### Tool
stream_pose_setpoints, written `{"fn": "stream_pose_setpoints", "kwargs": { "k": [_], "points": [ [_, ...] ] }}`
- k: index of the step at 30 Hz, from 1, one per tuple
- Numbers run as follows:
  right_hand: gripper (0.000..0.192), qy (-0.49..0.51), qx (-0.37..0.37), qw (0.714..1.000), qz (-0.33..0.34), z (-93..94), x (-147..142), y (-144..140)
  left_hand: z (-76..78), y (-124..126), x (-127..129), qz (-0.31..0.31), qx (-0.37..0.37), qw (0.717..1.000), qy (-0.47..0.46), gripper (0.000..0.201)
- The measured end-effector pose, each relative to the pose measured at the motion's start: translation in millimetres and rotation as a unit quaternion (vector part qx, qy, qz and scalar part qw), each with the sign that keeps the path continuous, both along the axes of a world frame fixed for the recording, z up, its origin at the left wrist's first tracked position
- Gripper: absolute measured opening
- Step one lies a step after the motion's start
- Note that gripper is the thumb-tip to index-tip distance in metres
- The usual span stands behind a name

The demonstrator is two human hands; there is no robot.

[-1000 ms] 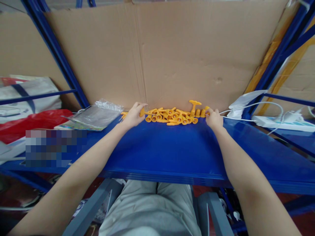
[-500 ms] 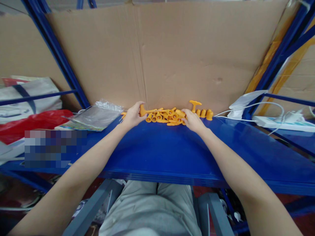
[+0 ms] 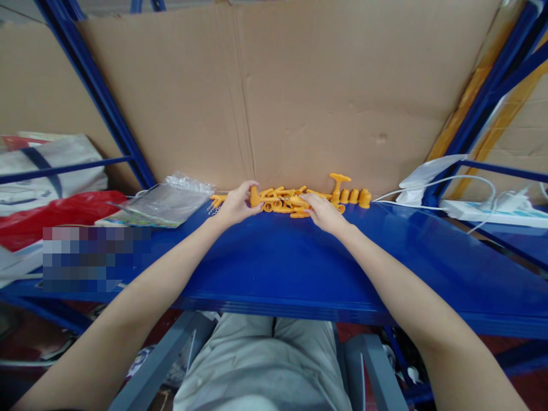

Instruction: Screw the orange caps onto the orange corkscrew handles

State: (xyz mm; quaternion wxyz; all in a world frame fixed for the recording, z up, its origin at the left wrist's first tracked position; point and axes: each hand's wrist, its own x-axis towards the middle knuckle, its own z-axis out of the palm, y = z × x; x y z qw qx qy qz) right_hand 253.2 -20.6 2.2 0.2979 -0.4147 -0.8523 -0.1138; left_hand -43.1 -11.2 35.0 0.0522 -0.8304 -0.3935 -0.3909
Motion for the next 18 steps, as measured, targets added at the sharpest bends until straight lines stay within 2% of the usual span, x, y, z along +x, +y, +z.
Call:
{"fn": "stream_pose_setpoints", "kwargs": {
  "k": [8, 13, 18],
  "points": [
    [0.044, 0.033, 0.019, 0.999, 0.039, -3.8, 6.0, 5.8, -4.4, 5.9, -2.7, -0.014, -0.04, 0.998, -0.034, 0.05],
    [0.041, 0.067, 0.061, 0.992, 0.084, -4.4, 7.7, 7.0, -8.7, 11.5, -4.3, -0.004, -0.023, 0.999, -0.038, 0.051],
    [0.041, 0.081, 0.07, 0.989, 0.103, 2.8, 6.2, 1.7, -12.8, 14.2, -1.2, -0.005, -0.009, 1.0, -0.01, 0.047]
  ]
}}
